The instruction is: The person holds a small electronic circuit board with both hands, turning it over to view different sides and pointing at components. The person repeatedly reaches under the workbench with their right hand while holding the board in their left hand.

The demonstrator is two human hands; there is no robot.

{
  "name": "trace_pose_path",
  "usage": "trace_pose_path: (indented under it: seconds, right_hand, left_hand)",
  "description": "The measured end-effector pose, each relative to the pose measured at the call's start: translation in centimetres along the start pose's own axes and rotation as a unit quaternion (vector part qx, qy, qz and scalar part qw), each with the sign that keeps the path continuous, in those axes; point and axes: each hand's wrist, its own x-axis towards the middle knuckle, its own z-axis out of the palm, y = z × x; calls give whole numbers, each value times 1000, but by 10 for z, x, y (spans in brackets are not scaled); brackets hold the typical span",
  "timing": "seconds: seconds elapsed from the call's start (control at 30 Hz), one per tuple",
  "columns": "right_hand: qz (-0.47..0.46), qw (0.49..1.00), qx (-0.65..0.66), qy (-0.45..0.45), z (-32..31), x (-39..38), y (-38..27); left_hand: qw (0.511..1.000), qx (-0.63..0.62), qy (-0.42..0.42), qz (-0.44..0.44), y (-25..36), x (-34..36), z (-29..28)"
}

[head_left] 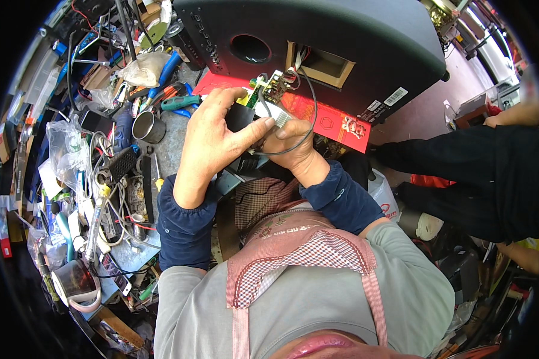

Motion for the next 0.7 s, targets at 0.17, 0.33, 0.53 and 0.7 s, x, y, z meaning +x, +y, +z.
trace_pose_path:
  seconds: [0.17, 0.33, 0.53, 0.7]
  right_hand:
    - [1, 1000, 0, -3, 4, 0, 0]
    - [16, 1000, -8, -15, -2, 0, -1]
    - [5, 1000, 3, -9, 3, 0, 0]
    - [3, 1000, 0, -10, 0, 1, 0]
  left_hand:
    - [1000, -1, 0, -5, -2, 0, 1]
    - [1000, -3, 2, -3, -4, 0, 1]
    - [1000, -6, 2, -3, -5, 0, 2]
    - [1000, -6, 0, -12, -3, 0, 1]
